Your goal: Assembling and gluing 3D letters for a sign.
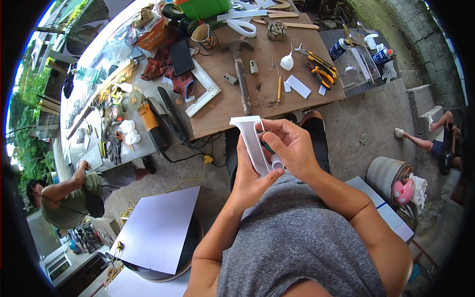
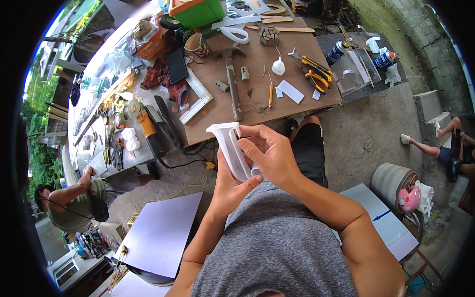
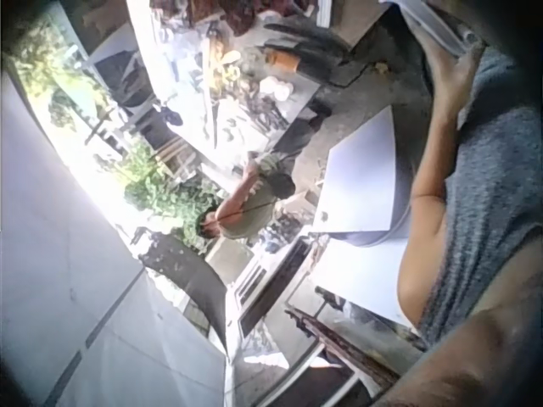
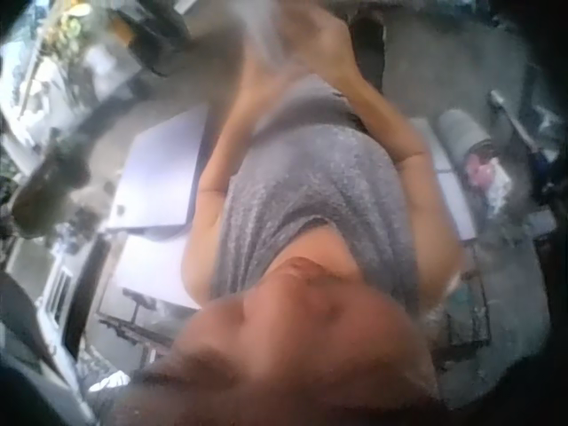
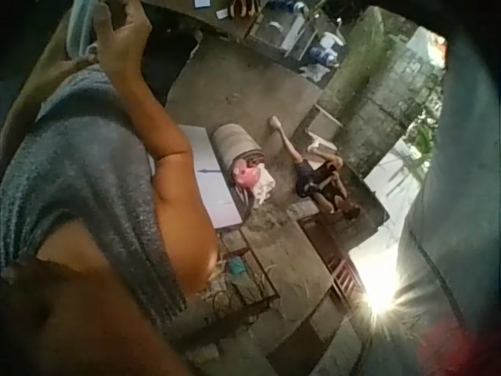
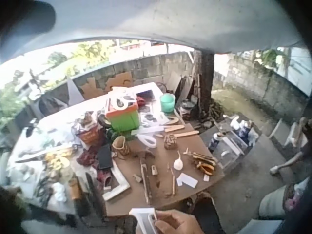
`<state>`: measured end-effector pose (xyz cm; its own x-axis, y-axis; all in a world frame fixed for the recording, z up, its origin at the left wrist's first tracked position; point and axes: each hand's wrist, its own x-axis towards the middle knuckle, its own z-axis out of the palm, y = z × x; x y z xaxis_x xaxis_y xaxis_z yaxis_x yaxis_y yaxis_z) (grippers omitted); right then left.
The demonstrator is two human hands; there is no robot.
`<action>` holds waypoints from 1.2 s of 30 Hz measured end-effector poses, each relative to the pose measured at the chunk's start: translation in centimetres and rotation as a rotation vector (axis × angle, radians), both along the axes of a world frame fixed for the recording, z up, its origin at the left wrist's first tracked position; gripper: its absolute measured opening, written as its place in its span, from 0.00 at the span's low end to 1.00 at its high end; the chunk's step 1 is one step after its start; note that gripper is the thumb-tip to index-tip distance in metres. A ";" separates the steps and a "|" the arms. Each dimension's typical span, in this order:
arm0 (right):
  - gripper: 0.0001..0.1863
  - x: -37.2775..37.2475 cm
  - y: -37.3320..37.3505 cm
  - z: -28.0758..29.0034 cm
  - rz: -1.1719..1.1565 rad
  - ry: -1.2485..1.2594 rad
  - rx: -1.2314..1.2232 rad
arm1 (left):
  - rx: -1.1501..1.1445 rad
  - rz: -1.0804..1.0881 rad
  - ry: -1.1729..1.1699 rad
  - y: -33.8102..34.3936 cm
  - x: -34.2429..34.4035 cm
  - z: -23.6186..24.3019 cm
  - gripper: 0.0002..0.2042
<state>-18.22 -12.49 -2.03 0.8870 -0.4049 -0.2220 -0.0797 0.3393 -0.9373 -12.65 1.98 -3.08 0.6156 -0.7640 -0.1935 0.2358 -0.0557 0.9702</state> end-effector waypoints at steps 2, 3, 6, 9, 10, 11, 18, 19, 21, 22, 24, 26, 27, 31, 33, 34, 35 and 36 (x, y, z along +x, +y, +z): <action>0.19 0.1 0.3 -0.1 -0.030 -0.008 0.043 | -0.015 -0.005 0.051 0.1 0.1 0.0 0.54; 0.19 0.2 0.5 -0.1 -0.054 -0.013 0.089 | -0.036 0.000 0.044 0.3 0.1 -0.3 0.54; 0.18 0.2 0.7 0.2 -0.064 -0.036 0.123 | -0.052 -0.018 0.060 0.7 0.2 -0.5 0.52; 0.19 0.1 0.8 0.3 -0.058 -0.025 0.121 | -0.055 -0.004 0.015 1.1 0.3 -0.6 0.48; 0.20 0.2 0.9 0.2 -0.050 -0.031 0.131 | -0.055 -0.007 0.013 1.2 0.3 -0.6 0.48; 0.20 0.2 0.9 0.1 -0.053 -0.034 0.131 | -0.064 0.010 0.044 1.3 0.3 -0.7 0.47; 0.22 0.1 0.6 0.2 0.050 -0.010 0.158 | -0.153 0.159 0.208 2.0 0.4 -0.4 0.31; 0.22 0.1 0.6 0.2 0.071 -0.001 0.128 | -0.148 0.156 0.207 2.1 0.3 -0.6 0.31; 0.23 0.1 0.8 -0.3 0.082 -0.010 0.063 | -0.030 0.186 0.173 2.6 0.2 -1.3 0.29; 0.23 0.0 0.8 -0.5 0.098 -0.018 -0.007 | 0.030 0.202 0.156 2.7 0.2 -1.4 0.29; 0.23 0.0 1.0 -0.6 0.096 -0.004 0.009 | 0.046 0.214 0.155 2.6 0.0 -1.2 0.28; 0.23 0.0 1.1 -0.6 0.094 0.009 0.023 | 0.059 0.225 0.155 2.5 0.0 -1.1 0.27; 0.23 -0.1 1.1 -0.5 0.094 0.014 0.022 | 0.043 0.225 0.226 2.6 0.1 -1.1 0.26; 0.21 0.0 1.0 -0.6 0.080 0.002 -0.118 | -0.001 0.181 0.169 2.4 0.4 -0.8 0.23; 0.20 0.0 1.1 -0.3 0.070 -0.001 -0.081 | 0.005 0.169 0.165 2.6 0.5 -1.2 0.23; 0.19 0.0 1.1 -0.3 0.062 -0.006 -0.045 | 0.009 0.158 0.160 2.6 0.6 -1.3 0.23; 0.19 0.0 1.1 -0.3 0.062 -0.005 -0.043 | 0.011 0.158 0.161 2.5 0.5 -1.3 0.23; 0.18 -0.1 1.1 -0.3 0.051 -0.009 -0.050 | 0.000 0.178 0.207 2.4 0.4 -1.1 0.23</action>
<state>-18.28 -11.39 -2.34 0.9085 -0.3699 -0.1942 -0.0867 0.2878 -0.9538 -12.27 4.33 -4.15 0.6874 -0.6472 -0.3296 0.4356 0.0042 0.9001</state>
